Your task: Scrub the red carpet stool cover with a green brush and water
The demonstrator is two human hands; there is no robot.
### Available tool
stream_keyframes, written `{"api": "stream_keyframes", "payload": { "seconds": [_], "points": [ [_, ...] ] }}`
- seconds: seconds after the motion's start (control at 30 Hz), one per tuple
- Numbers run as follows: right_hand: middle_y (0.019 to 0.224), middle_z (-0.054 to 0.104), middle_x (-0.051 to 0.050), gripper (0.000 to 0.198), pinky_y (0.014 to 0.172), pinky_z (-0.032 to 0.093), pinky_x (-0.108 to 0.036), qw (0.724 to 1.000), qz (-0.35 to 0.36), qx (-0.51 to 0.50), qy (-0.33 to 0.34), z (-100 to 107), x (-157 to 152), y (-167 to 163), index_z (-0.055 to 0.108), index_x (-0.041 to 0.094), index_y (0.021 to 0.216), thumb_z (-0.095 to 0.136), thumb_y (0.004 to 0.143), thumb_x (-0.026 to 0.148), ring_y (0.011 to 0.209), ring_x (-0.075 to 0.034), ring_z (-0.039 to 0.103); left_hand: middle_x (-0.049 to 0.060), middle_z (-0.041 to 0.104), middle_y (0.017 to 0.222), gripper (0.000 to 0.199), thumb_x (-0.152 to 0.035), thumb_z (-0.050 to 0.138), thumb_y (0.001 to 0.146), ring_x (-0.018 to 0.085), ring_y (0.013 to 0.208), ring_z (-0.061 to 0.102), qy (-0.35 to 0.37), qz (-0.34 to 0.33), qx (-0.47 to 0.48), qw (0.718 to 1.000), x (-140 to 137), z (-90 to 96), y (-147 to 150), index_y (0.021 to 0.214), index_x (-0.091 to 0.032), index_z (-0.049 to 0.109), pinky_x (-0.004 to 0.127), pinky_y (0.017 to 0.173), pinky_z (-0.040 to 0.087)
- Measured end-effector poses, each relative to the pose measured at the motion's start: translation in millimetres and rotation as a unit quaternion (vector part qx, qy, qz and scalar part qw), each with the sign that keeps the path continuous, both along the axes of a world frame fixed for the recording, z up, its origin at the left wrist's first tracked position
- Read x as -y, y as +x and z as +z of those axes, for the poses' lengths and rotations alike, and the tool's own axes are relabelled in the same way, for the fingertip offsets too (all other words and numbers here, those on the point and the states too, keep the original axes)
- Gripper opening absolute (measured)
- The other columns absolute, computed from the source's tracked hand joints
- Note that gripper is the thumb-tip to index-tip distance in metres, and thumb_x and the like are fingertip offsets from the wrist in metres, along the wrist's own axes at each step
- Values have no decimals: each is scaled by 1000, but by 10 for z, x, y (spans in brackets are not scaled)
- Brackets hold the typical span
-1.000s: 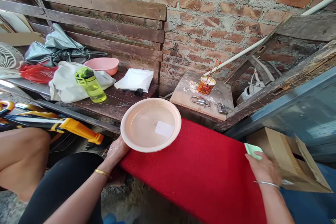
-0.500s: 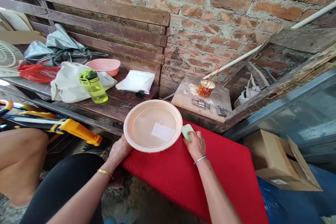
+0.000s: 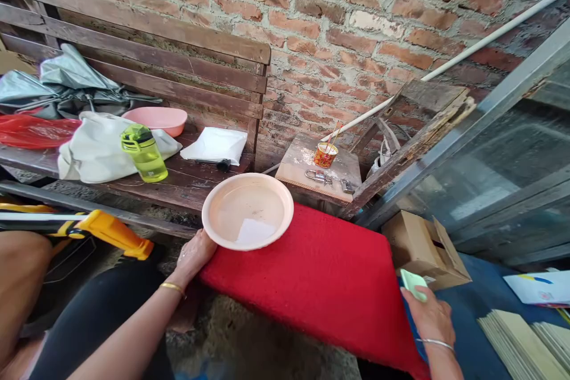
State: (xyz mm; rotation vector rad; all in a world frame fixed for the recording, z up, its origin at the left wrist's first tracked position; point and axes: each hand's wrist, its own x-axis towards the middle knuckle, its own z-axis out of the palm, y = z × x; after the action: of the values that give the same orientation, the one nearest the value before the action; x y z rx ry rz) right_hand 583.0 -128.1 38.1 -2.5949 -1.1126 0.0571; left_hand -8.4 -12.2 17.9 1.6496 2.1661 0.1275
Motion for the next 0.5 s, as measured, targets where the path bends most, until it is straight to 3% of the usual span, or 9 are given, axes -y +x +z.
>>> {"api": "stream_keyframes", "payload": {
  "seconds": [0.13,0.3,0.4,0.5],
  "points": [
    [82,57,-6,42,85,50,-41,989,136,-46,30,41,-256,-1106,67,24,96,55,71,55,88,-27,61,17,64,119,40,-33,25,99,31,109,66,10,11,23,1000,8,57,13,126,-17,51,41,89,48],
    [103,59,-2,27,86,48,-27,937,337,-83,43,-114,-513,-2472,69,29,97,66,73,41,92,-17,62,18,65,117,41,-36,24,99,33,107,66,17,26,27,999,-27,-29,-4,122,-17,52,46,89,48],
    [103,59,0,26,89,47,-28,918,386,-82,37,-159,-509,-2706,70,31,96,70,71,34,95,-17,61,18,66,116,40,-36,25,99,33,106,67,24,23,24,999,-55,-98,-20,121,-17,53,46,89,48],
    [103,58,-2,23,89,47,-31,926,367,-76,30,-131,-405,-2352,70,29,95,66,72,34,93,-19,61,19,66,116,40,-36,28,98,32,107,66,35,19,23,999,-70,-142,-37,123,-17,53,46,89,49]
  ]
}}
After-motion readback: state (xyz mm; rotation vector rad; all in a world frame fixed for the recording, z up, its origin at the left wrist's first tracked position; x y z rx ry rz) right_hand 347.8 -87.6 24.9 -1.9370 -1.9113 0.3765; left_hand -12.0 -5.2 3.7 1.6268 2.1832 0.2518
